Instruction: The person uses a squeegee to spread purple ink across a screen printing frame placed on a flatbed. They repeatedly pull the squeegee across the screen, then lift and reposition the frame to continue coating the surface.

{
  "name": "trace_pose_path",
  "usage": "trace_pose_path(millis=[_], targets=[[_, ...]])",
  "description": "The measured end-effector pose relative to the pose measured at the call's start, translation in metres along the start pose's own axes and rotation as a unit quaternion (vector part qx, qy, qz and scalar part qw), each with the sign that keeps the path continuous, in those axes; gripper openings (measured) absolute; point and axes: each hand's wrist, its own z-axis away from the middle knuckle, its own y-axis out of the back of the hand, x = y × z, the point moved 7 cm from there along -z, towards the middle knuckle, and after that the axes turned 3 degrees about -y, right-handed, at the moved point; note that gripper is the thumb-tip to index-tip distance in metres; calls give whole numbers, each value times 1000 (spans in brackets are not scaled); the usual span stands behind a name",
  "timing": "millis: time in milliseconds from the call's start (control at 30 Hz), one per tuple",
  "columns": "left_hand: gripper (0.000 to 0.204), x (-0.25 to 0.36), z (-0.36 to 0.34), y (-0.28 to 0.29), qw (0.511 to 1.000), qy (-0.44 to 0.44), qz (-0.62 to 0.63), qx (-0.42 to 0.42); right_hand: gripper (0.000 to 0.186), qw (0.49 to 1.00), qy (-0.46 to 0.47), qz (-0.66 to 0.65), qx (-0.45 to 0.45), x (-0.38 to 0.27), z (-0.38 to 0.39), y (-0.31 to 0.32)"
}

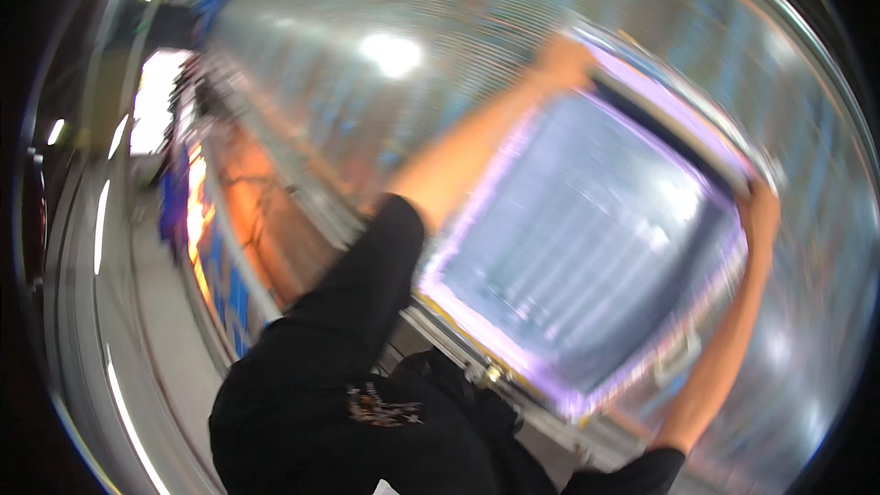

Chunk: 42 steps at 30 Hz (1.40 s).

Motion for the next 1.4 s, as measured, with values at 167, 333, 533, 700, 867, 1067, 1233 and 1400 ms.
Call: trace_pose_path(millis=[167, 333, 533, 700, 867, 1067, 1233, 1400], targets=[[41, 11, 89, 0, 992, 40, 58, 105, 40, 987, 56, -75, 128, -29, 71, -12], [45, 40, 242, -24, 992, 37, 88, 87, 39, 981, 121, -70, 136, -69, 214, -29], [76, 109, 473, -22, 989, 62, 129, -49, 38, 994, 52, -74, 61, -132, 453, -45], [79, 143, 590, 1, 971, 80, 157, -162, 33, 991, 13, -135, -12, -166, 580, -36], [56, 131, 575, -7, 980, 52, 94, -170, 55, 954, 56, -161, -246, -151, 541, -44], [44, 136, 549, 8, 969, 104, 103, -197, 75, 944, -125, -102, 289, 16, 385, -15], [51, 145, 569, 7, 969, 124, 126, -175, 59, 876, -319, -344, 110, 80, 328, -73], [60, 148, 592, 16, 976, 127, 125, -128, 45, 889, -264, -286, 242, 38, 327, -56]])
